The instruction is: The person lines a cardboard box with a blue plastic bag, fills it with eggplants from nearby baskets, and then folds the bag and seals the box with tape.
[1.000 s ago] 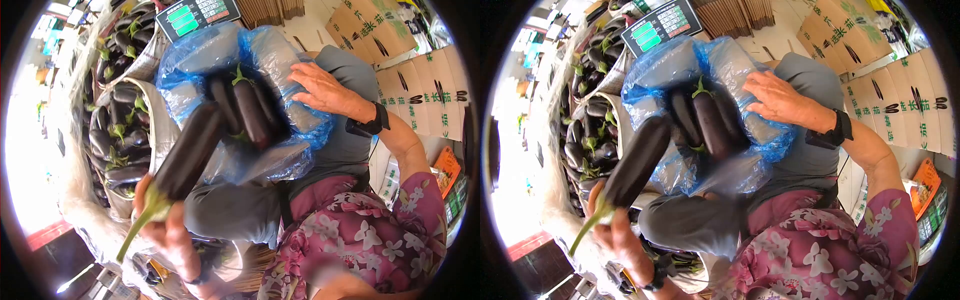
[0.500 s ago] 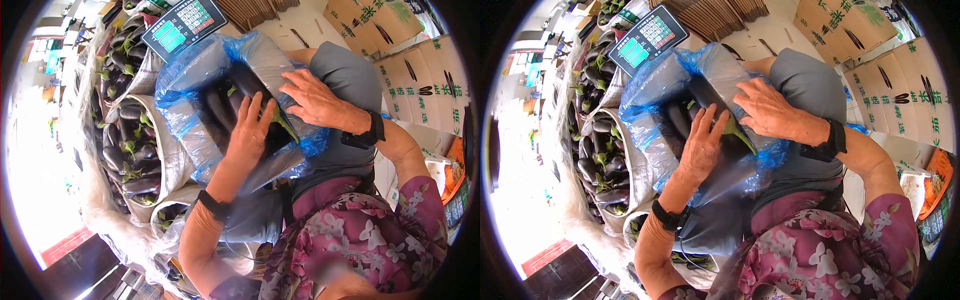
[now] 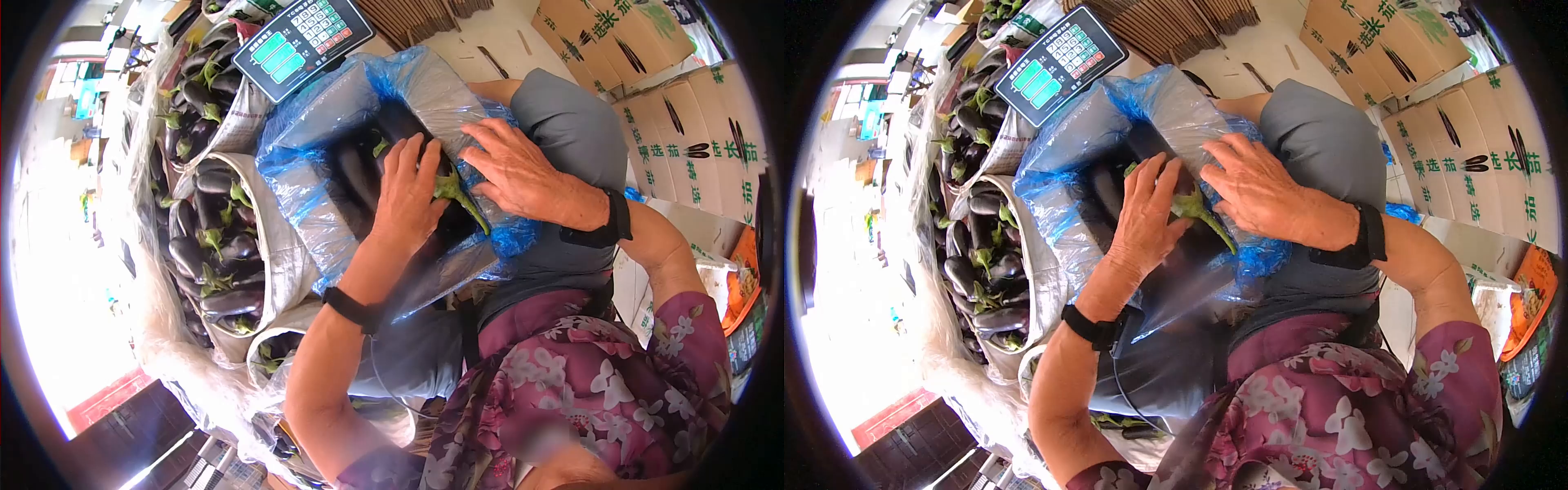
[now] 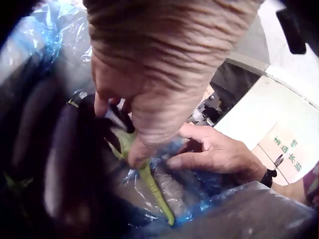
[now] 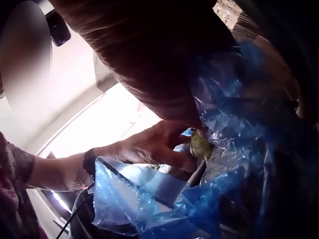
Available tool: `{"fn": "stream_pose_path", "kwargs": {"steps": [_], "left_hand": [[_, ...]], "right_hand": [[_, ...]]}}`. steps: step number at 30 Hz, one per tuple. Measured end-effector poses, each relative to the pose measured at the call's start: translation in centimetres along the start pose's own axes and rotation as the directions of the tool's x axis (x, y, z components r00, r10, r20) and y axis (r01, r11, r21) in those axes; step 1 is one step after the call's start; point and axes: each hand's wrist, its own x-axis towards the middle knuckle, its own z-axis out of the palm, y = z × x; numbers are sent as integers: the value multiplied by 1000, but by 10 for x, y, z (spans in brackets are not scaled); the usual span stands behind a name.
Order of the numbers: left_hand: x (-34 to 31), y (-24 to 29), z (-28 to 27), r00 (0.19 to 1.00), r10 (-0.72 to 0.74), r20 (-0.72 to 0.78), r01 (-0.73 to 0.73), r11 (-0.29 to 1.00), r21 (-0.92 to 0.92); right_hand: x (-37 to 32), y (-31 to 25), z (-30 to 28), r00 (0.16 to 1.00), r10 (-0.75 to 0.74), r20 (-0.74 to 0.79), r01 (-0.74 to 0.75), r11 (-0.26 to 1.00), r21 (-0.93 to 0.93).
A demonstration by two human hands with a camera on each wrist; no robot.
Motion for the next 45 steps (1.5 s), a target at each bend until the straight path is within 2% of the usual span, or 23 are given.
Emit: {"fn": "stream_pose_path", "kwargs": {"steps": [2,4,5,7,14,17,19,22,23,25,26,28,29,30,31,32,35,37,38,39,42,44,45], "left_hand": [[-4,-6,1,998,-64,-12,63,996,-67],[-6,-9,-2,998,46,-35,-41,991,129],[-6,-13,3,998,41,-40,-36,991,128],[2,-26,21,982,165,-94,-125,934,335],[-3,-25,20,920,326,-216,-195,861,471],[-7,-14,5,925,327,-191,-199,850,488],[-10,-11,9,933,323,-162,-217,859,463],[-13,-11,23,945,301,-126,-223,877,425],[-13,-11,27,945,301,-125,-224,878,423],[-14,-14,34,962,225,-154,-172,939,299],[-16,-13,37,962,223,-155,-169,938,303],[-17,-10,40,982,105,-157,-91,992,91],[-19,-10,39,982,104,-156,-90,992,92],[-19,-7,34,989,69,-128,-73,997,-28],[-19,-6,30,995,39,-97,-53,988,-145],[-20,-7,33,995,40,-94,-53,988,-142],[-23,-3,46,995,56,-83,-60,997,-49],[-23,2,50,998,63,11,-63,998,13],[-25,-5,61,994,113,-5,-112,987,115],[-22,-5,61,994,111,-14,-108,986,123],[-20,-2,58,998,55,-13,-54,996,65],[-16,-7,42,994,99,-49,-103,991,-80],[-16,-5,31,994,93,-52,-97,993,-70]], "right_hand": [[-2,-4,-6,1000,-9,8,9,1000,28],[-5,-6,-7,999,-27,28,25,998,51],[-4,-7,-4,998,-28,52,26,999,40],[-3,-11,0,997,-32,71,30,999,28],[-9,-6,-1,996,-10,87,13,999,-33],[-22,-17,-2,998,8,70,-3,998,-68],[-24,-25,-6,998,-23,54,28,995,-97],[-34,-42,-14,960,-196,198,204,979,-20],[-41,-46,-13,961,-194,199,202,979,-19],[-53,-50,-8,859,-273,433,247,962,117],[-55,-49,-3,880,-239,411,157,962,223],[-53,-44,-8,886,-222,407,121,958,259],[-52,-42,-11,891,-204,406,81,950,300],[-51,-41,-15,891,-207,404,83,949,303],[-49,-40,-20,867,-170,468,29,956,293],[-47,-39,-24,837,-130,532,-27,961,277],[-42,-35,-30,875,-99,474,-13,973,229],[-41,-32,-31,873,-79,481,-17,981,192],[-39,-33,-32,870,-67,488,-14,987,160],[-36,-32,-33,873,-75,483,-2,988,157],[-40,-32,-39,887,-101,451,-7,973,231],[-36,-29,-49,915,-105,389,-14,956,293],[-32,-30,-54,916,-116,383,-3,955,296]]}}
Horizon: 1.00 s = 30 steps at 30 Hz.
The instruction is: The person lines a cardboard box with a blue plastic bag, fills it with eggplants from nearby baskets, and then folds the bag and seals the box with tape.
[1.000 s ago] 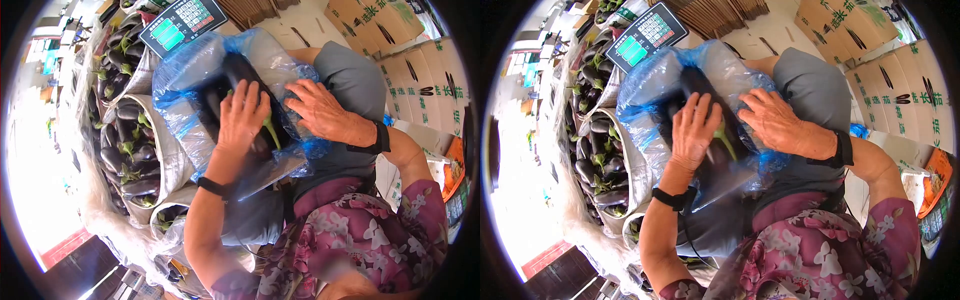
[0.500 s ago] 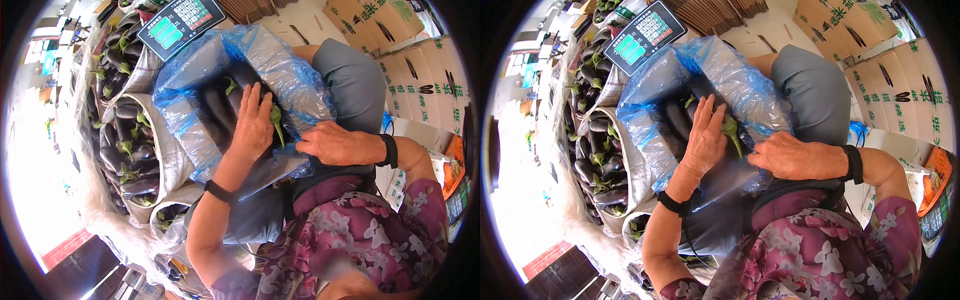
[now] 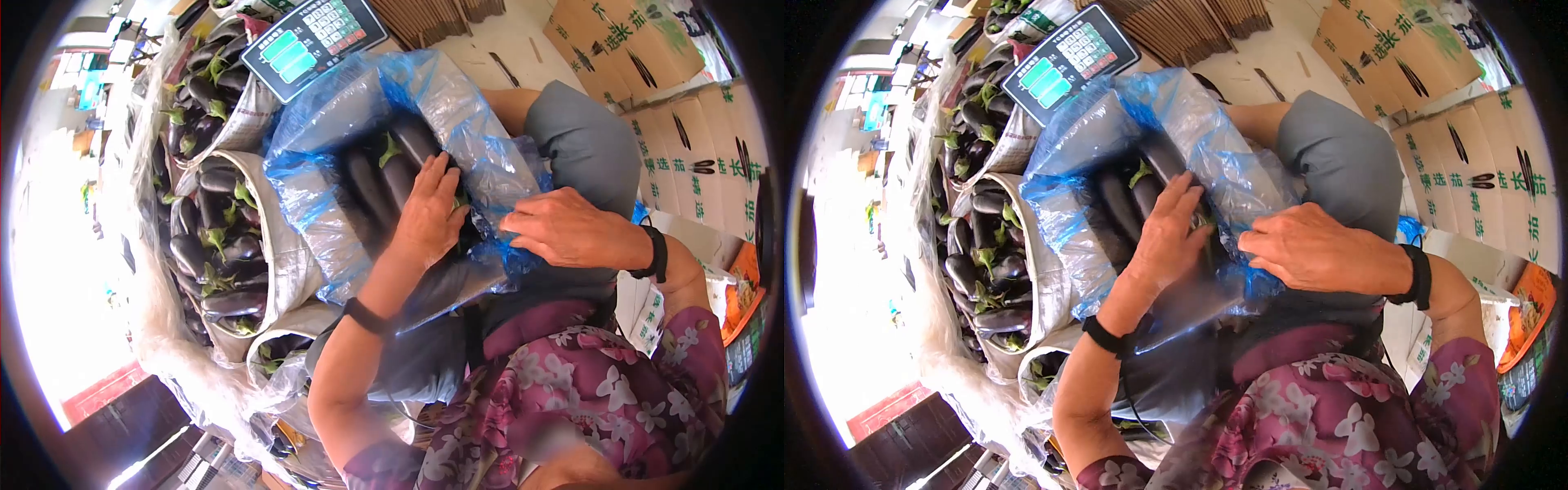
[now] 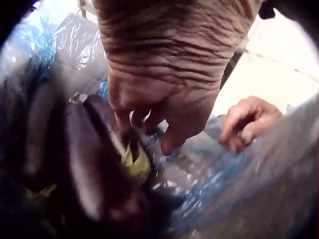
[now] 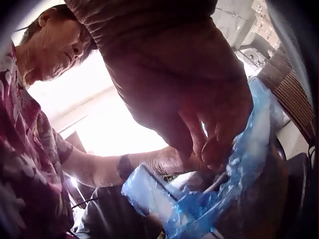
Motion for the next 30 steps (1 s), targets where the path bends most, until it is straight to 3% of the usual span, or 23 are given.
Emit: {"fn": "stream_pose_path", "kwargs": {"steps": [2,9,11,18,20,22,24,30], "left_hand": [[7,8,-26,984,-138,-111,116,976,-184],[-15,56,-103,999,-25,-42,12,956,-292],[-28,62,-109,996,-66,63,83,945,-317],[-58,58,-97,993,-110,51,121,937,-328],[-63,60,-99,990,-119,77,139,927,-348],[-68,58,-100,986,-125,108,156,917,-368],[-77,55,-101,982,-129,139,170,922,-348],[-85,58,-105,990,-86,111,121,924,-363]], "right_hand": [[5,-4,-15,997,5,-72,-6,1000,-3],[45,-20,-60,972,-88,-218,93,996,13],[61,-26,-70,969,-60,-240,87,991,102],[103,-14,-68,953,-78,-293,127,981,150],[113,-4,-69,953,59,-297,23,964,266],[117,12,-64,950,89,-300,0,959,284],[119,20,-59,931,315,-184,-134,764,631],[119,13,-64,890,415,-187,-201,727,657]]}}
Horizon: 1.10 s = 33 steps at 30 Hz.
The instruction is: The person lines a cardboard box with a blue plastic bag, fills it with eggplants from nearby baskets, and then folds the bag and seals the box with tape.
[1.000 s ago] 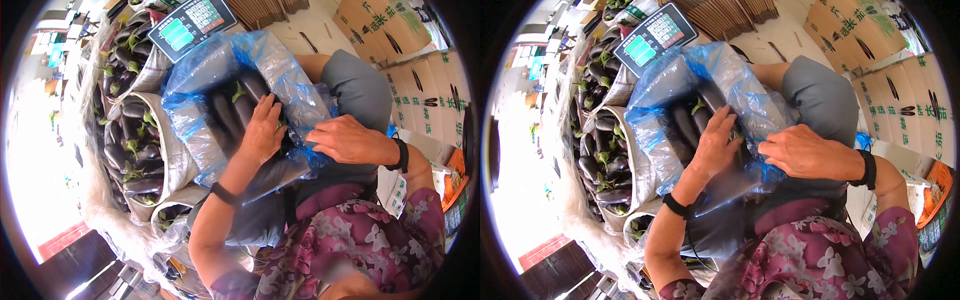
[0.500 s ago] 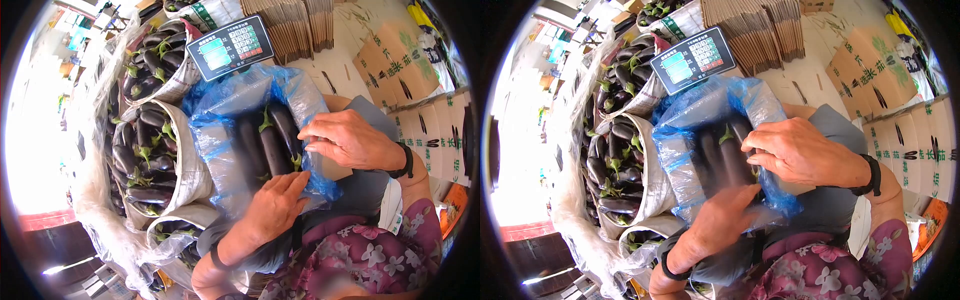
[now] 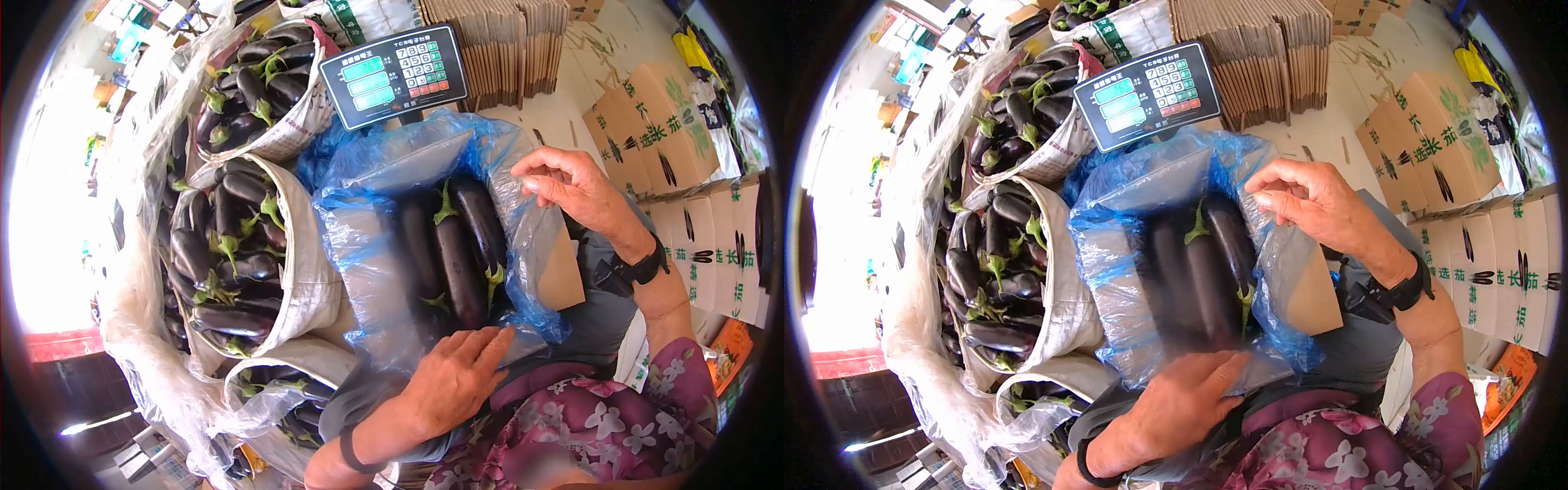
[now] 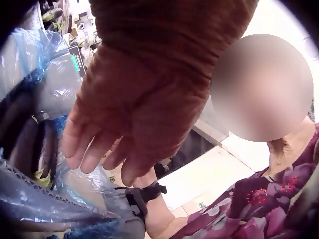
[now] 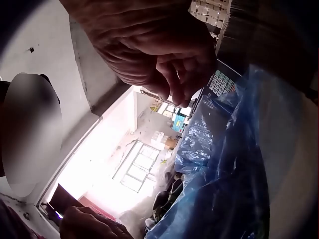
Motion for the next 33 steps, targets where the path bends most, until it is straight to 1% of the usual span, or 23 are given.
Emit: {"fn": "stream_pose_path", "kwargs": {"steps": [6,8,9,10,11,12,13,14,15,16,17,18,19,20,22,23,24,26,27,29,30,32,33], "left_hand": [[0,0,-2,1000,3,-22,-3,1000,22],[-6,-13,-9,999,-4,-43,5,1000,23],[-8,-19,-15,998,-16,-66,17,1000,26],[-6,-23,-26,985,-43,-164,45,999,7],[-2,-28,-40,963,-74,-260,72,997,-16],[-2,-37,-51,919,-196,-342,185,981,-63],[-4,-57,-60,869,-308,-388,242,948,-209],[-4,-61,-79,772,-495,-398,360,857,-368],[0,-87,-86,741,-429,-516,267,894,-360],[5,-102,-94,659,-523,-541,256,832,-493],[5,-124,-102,644,-533,-549,278,832,-481],[6,-149,-105,609,-539,-582,302,836,-458],[8,-169,-108,568,-574,-590,317,814,-486],[11,-183,-109,524,-607,-597,329,791,-516],[19,-192,-109,515,-650,-558,418,759,-499],[20,-213,-105,550,-611,-569,436,792,-428],[28,-217,-102,553,-608,-570,401,794,-457],[36,-224,-100,564,-650,-509,364,749,-553],[39,-236,-97,568,-650,-504,362,748,-556],[38,-273,-90,510,-710,-485,394,694,-603],[39,-278,-91,515,-710,-480,392,693,-604],[41,-285,-90,576,-618,-535,251,756,-605],[50,-264,-95,511,-589,-625,192,788,-586]], "right_hand": [[1,5,4,1000,-17,25,18,999,-37],[3,10,8,1000,-19,13,20,998,-52],[7,18,5,998,-67,-3,67,993,-99],[11,23,1,993,-115,-13,112,983,-145],[16,23,-3,994,-112,-5,110,984,-143],[22,24,-7,986,-162,-46,144,952,-269],[30,24,-11,973,-218,-81,170,904,-393],[37,21,-10,973,-216,-83,167,904,-393],[47,22,-16,974,-210,-88,159,903,-398],[57,23,-21,974,-205,-95,151,902,-405],[67,24,-25,974,-207,-96,152,901,-406],[77,25,-25,990,-104,-91,55,902,-428],[87,29,-26,996,0,-90,-41,892,-450],[96,37,-28,996,-1,-94,-42,891,-452],[113,58,-24,982,175,73,-144,939,-312],[121,69,-23,970,225,88,-185,926,-328],[122,73,-21,969,230,86,-190,925,-327],[122,81,-18,964,158,216,-120,976,-180],[124,83,-18,964,163,212,-125,975,-183],[126,82,-16,959,194,208,-170,977,-129],[126,79,-14,959,198,203,-174,976,-131],[125,77,-11,1000,17,27,-15,998,-64],[124,74,-11,1000,-15,3,15,999,42]]}}
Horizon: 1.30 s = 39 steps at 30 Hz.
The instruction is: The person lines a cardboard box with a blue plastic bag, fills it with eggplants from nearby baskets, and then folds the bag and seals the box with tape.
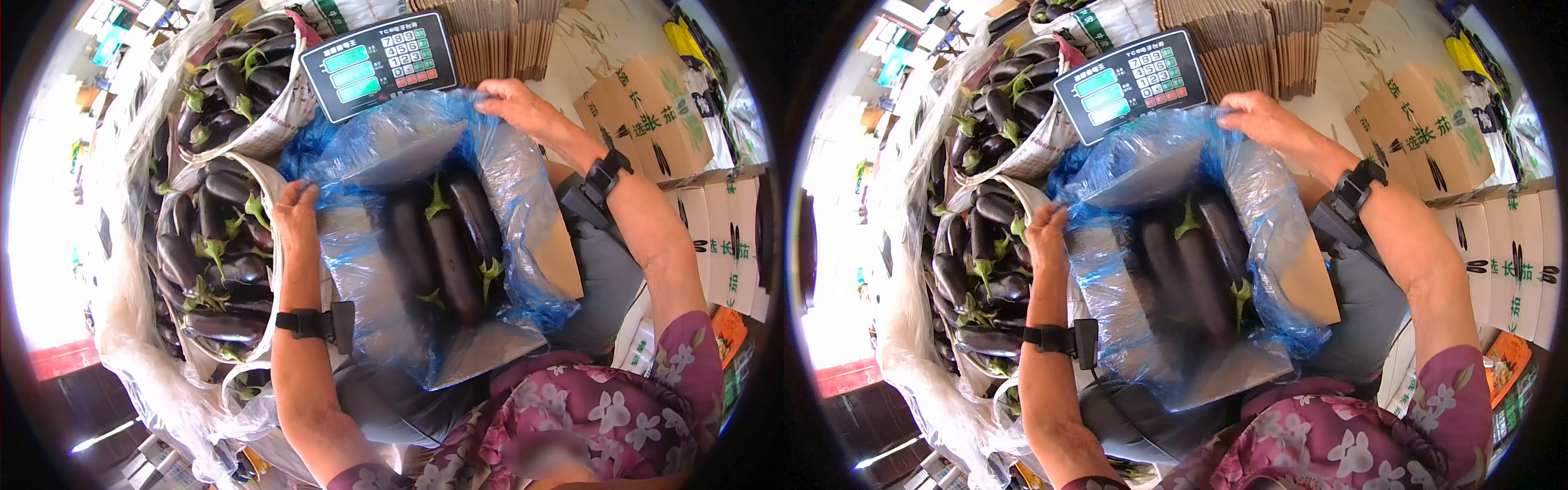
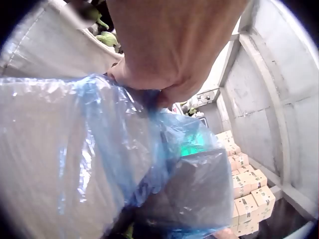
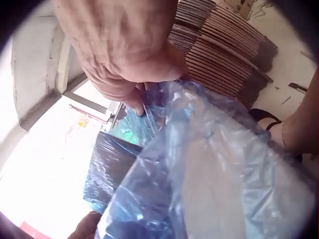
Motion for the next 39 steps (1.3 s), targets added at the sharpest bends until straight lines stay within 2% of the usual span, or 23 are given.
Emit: {"fn": "stream_pose_path", "kwargs": {"steps": [3,7,11,14,15,16,17,18,19,20,22,23,25,26,28,30,31,32,33,34,35,37,39], "left_hand": [[0,16,-10,994,111,-8,-110,966,-232],[-17,39,-13,993,78,-85,-105,920,-378],[-48,83,-29,985,155,79,-68,760,-646],[-84,109,-23,949,214,232,-46,821,-570],[-96,110,-24,924,214,317,-15,850,-527],[-106,114,-30,911,86,404,7,975,-222],[-117,120,-26,839,82,538,-114,993,27],[-125,125,-21,808,29,589,-105,990,96],[-131,128,-17,773,-30,634,-99,981,167],[-137,128,-14,695,32,719,-233,955,182],[-146,109,-3,447,207,870,-543,836,80],[-158,101,2,393,177,902,-621,775,119],[-176,86,20,366,90,926,-638,748,180],[-179,82,25,365,92,926,-641,747,178],[-184,77,30,266,-145,953,-709,641,295],[-183,77,21,278,-27,960,-794,556,246],[-181,77,14,266,93,959,-866,461,196],[-179,117,9,365,77,928,-758,604,247],[-177,120,4,520,138,843,-654,699,289],[-175,120,-2,665,174,726,-536,788,303],[-173,122,-9,787,68,613,-402,810,426],[-167,106,-19,882,201,427,-402,794,456],[-161,94,-26,897,198,394,-408,712,572]], "right_hand": [[-9,-21,9,997,-73,-20,73,997,-6],[-13,-27,10,990,-143,14,143,988,-50],[-37,-49,13,983,-160,89,152,984,94],[-56,-54,1,885,-65,461,95,994,-43],[-62,-56,-4,886,-68,459,99,994,-43],[-70,-62,-7,914,-38,404,99,986,-133],[-75,-62,-13,936,-15,351,98,971,-220],[-78,-61,-20,970,-63,235,108,977,-186],[-85,-58,-24,970,-63,236,108,977,-184],[-91,-57,-27,951,-36,308,108,969,-221],[-104,-59,-20,865,3,501,200,915,-349],[-117,-58,-4,825,9,565,252,889,-382],[-148,-43,37,744,16,668,290,892,-345],[-160,-33,54,622,-42,782,447,839,-311],[-184,-41,79,569,72,819,519,741,-426],[-192,-47,79,570,80,818,557,694,-456],[-191,-46,73,687,-108,719,531,750,-394],[-191,-47,68,777,-272,568,514,794,-323],[-191,-52,59,777,-264,572,507,800,-320],[-192,-60,50,898,-227,376,404,763,-504],[-194,-65,46,965,-211,156,261,709,-655],[-202,-64,51,987,-151,54,150,745,-650],[-205,-53,55,995,-89,-39,45,777,-628]]}}
